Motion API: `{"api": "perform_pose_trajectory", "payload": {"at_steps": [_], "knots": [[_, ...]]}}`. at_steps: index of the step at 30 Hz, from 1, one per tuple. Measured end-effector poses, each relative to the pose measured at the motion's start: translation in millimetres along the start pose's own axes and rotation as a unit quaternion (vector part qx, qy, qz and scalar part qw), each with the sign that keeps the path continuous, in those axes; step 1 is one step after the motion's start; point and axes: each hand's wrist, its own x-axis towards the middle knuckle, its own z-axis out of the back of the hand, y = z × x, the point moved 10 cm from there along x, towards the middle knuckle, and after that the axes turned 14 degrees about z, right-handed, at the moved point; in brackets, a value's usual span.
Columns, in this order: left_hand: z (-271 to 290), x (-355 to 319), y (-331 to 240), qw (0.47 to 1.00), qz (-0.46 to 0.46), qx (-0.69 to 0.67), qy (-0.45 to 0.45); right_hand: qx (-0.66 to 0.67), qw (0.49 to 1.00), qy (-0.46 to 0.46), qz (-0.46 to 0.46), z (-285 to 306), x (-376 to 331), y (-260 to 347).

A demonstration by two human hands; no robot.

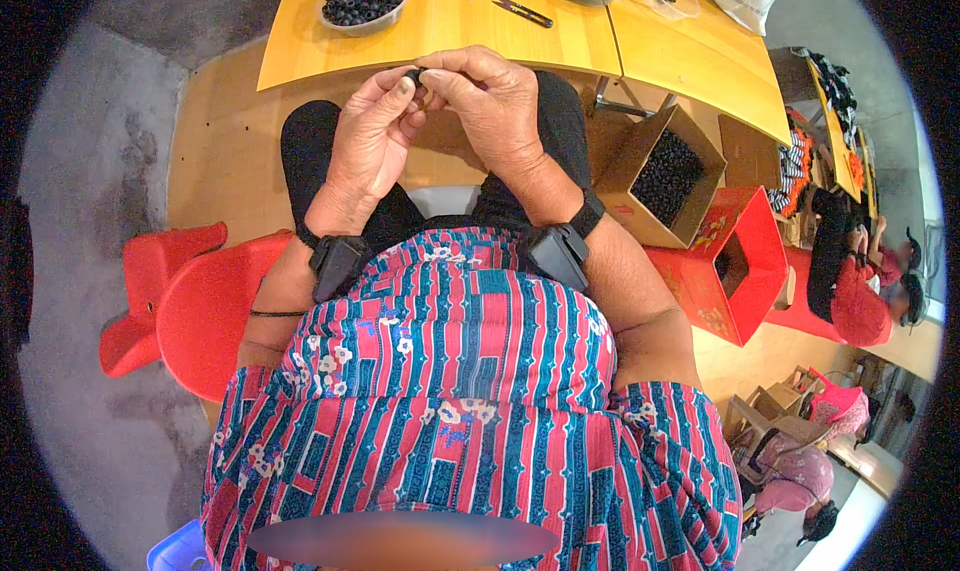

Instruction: The person assembles small circular plastic components with rubber gaskets by hand.

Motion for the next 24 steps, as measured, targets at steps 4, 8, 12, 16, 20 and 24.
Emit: {"api": "perform_pose_trajectory", "payload": {"at_steps": [4,8,12,16,20,24], "knots": [[-11.5,-0.7,3.7,0.998,0.034,-0.035,0.05,-0.086,0.994,0.032,0.063,2.3,6.5,14.0],[-14.6,-0.8,9.6,0.993,0.077,-0.055,0.07,-0.117,0.985,0.071,0.107,0.6,8.9,22.5],[-16.7,-0.7,12.0,0.988,0.101,-0.071,0.088,-0.151,0.974,0.093,0.139,-1.8,9.2,30.1],[-22.4,-2.6,16.2,0.981,0.129,-0.107,0.102,-0.262,0.937,0.078,0.218,-4.4,5.9,45.4],[-22.2,-2.2,18.9,0.979,0.126,-0.12,0.101,-0.299,0.925,0.039,0.232,-3.7,2.0,49.9],[-15.7,-1.3,22.1,0.982,0.129,-0.112,0.086,-0.223,0.961,-0.001,0.162,4.4,-4.1,29.9]]}}
